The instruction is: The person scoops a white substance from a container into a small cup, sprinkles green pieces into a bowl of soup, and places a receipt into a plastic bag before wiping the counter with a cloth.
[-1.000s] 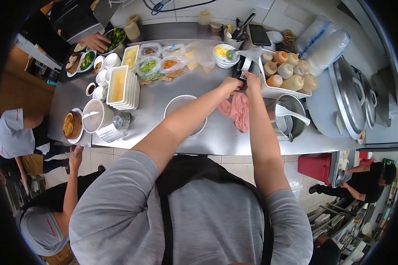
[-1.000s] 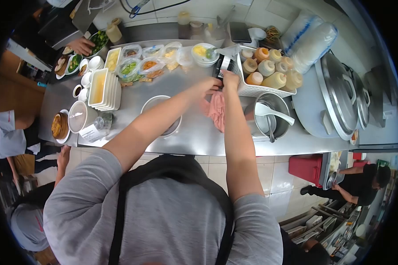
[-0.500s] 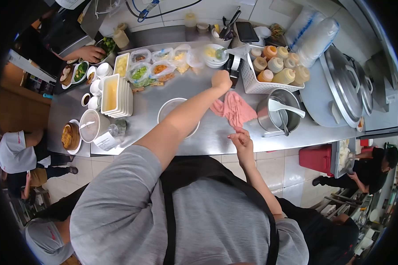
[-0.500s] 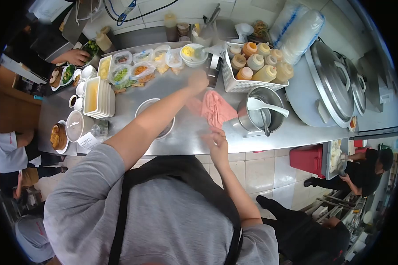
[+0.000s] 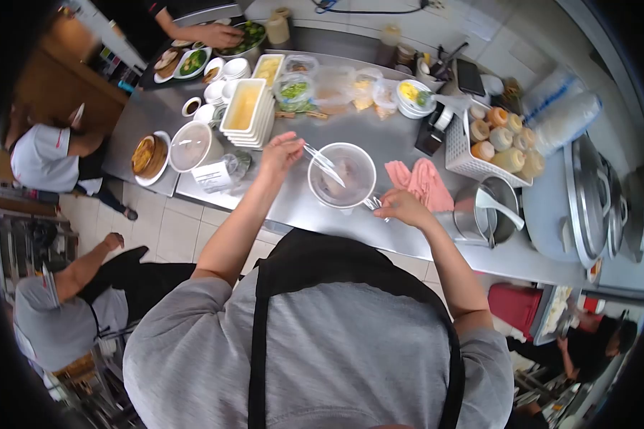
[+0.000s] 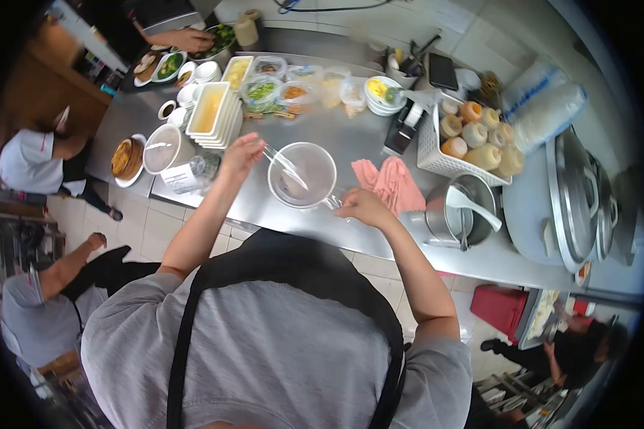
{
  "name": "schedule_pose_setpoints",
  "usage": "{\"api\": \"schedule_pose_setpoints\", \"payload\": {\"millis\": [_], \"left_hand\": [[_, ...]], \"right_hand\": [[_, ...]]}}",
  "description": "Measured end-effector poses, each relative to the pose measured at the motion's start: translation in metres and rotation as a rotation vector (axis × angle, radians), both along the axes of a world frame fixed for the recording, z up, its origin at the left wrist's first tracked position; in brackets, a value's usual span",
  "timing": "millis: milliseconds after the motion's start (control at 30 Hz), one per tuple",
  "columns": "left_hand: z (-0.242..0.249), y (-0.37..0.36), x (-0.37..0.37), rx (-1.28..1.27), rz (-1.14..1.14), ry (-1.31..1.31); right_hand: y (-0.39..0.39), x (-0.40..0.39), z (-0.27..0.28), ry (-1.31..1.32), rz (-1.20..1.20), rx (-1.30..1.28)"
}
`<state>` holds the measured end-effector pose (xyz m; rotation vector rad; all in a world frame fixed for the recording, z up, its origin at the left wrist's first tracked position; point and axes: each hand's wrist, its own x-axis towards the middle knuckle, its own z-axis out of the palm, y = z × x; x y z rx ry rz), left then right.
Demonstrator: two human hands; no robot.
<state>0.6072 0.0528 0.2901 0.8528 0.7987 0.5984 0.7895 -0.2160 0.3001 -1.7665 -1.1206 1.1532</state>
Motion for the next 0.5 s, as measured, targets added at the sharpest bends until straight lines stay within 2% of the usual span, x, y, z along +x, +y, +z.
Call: {"api": "schedule_pose_setpoints", "payload": {"millis": [100,167,233,267,333,400,433,500], "left_hand": [[-0.052,-0.006,0.008,-0.122,-0.043,0.006],[-0.083,-0.010,0.015,-0.141,-0.164,-0.080],[-0.080,-0.011,0.019,-0.141,-0.281,-0.163],[-0.074,-0.011,0.020,-0.168,-0.338,-0.195],[-0.070,-0.012,0.021,-0.241,-0.305,-0.138],[-0.087,-0.007,0.024,-0.321,-0.342,-0.138],[-0.091,-0.007,0.026,-0.305,-0.327,-0.153],[-0.091,-0.008,0.029,-0.325,-0.225,0.003]], "right_hand": [[0.029,0.012,-0.041,-0.065,0.194,-0.054],[0.043,0.014,-0.046,0.029,0.130,-0.039],[0.053,0.013,-0.045,-0.076,0.168,0.097],[0.058,0.013,-0.047,-0.071,0.169,0.086],[0.063,0.013,-0.053,-0.062,0.172,0.053],[0.066,0.012,-0.056,-0.072,0.194,0.043],[0.067,0.008,-0.055,-0.074,0.143,0.120],[0.070,0.006,-0.052,-0.084,0.110,0.201]]}}
